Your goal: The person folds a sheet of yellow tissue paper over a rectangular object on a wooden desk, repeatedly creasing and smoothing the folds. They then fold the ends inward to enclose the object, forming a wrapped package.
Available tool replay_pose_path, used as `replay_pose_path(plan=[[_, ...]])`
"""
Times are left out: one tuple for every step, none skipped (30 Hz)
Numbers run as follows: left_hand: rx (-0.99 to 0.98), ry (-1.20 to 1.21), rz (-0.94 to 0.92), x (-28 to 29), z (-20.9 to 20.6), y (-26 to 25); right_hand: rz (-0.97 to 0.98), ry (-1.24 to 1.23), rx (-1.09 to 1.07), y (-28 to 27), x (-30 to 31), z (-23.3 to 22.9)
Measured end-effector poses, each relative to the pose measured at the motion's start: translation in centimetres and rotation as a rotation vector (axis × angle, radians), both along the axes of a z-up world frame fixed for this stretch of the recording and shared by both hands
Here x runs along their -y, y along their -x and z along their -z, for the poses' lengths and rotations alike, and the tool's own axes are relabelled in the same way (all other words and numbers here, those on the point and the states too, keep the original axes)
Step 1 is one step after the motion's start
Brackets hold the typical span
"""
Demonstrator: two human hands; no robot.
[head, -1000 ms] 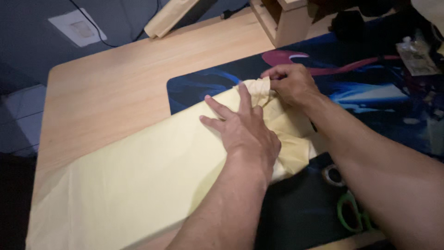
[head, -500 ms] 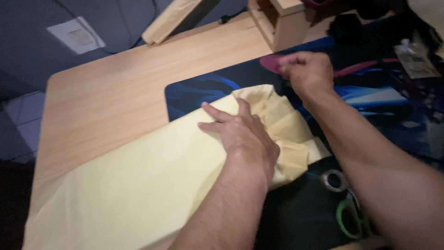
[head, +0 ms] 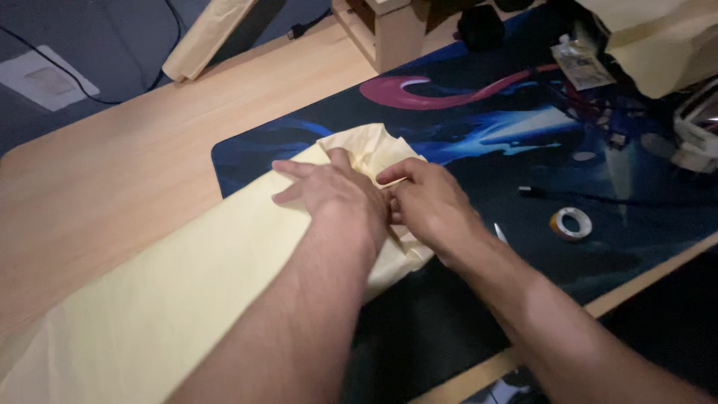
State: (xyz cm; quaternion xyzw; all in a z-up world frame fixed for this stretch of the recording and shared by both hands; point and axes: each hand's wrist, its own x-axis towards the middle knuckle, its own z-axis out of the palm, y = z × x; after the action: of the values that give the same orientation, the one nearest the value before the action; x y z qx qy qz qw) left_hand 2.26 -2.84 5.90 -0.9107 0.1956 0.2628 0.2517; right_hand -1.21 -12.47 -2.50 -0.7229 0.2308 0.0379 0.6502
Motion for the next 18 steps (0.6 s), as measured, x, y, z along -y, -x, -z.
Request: replay_pose_path(plan=[[-0.003,-0.006,0.008,-0.1,-0.2,0.0,-0.012,-0.041,-0.056,0.0,-0.2,-0.4],[-0.006,-0.012,0.015,-0.2,-0.3,-0.1,-0.069,0.027,-0.064,0.1,-0.4,-0.7],[0.003,-0.021,0.020,-0.3,-0.3,0.0,-0.120,0.092,-0.075,0.3,-0.7,-0.9],[0.011,-0.029,0.026,-0.3,-0.3,0.0,-0.171,0.157,-0.087,0.6,-0.8,-1.0],[0.017,-0.038,0.035,-0.1,-0.3,0.0,-0.207,0.271,-0.116,0.9,-0.7,-1.0],[0.021,-0.041,0.038,0.1,-0.4,-0.1,-0.244,0.385,-0.146,1.2,-0.7,-1.0],[0.029,-0.043,0.034,0.1,-0.4,-0.1,-0.288,0.501,-0.171,1.5,-0.7,-1.1],[0.036,-0.044,0.030,0.1,-0.5,-0.1,-0.314,0.513,-0.160,1.8,-0.6,-1.1],[0.041,-0.042,0.029,0.0,-0.5,0.0,-0.342,0.527,-0.147,2.0,-0.5,-1.3],[0.045,-0.041,0.029,-0.1,-0.5,0.0,-0.371,0.541,-0.134,2.1,-0.5,-1.4],[0.053,-0.041,0.034,0.0,-0.6,0.0,-0.364,0.520,-0.167,2.2,-0.5,-1.5],[0.051,-0.049,0.051,0.0,-0.7,0.0,-0.357,0.500,-0.199,2.2,-0.4,-1.7],[0.043,-0.060,0.070,-0.1,-0.5,0.1,-0.350,0.475,-0.236,2.4,-0.4,-1.7],[0.036,-0.071,0.089,-0.2,-0.4,0.1,-0.311,0.477,-0.230,2.5,-0.5,-1.6],[0.058,-0.045,0.070,-0.4,-0.2,0.0,-0.280,0.480,-0.223,2.6,-0.6,-1.6],[0.080,-0.018,0.050,-0.5,0.0,-0.3,-0.249,0.483,-0.216,2.7,-0.8,-1.5],[0.102,0.009,0.031,-0.6,0.3,-0.5,-0.273,0.503,-0.154,2.9,-0.8,-1.3],[0.110,0.009,0.027,-0.7,0.6,-0.7,-0.297,0.523,-0.091,3.0,-0.8,-1.0]])
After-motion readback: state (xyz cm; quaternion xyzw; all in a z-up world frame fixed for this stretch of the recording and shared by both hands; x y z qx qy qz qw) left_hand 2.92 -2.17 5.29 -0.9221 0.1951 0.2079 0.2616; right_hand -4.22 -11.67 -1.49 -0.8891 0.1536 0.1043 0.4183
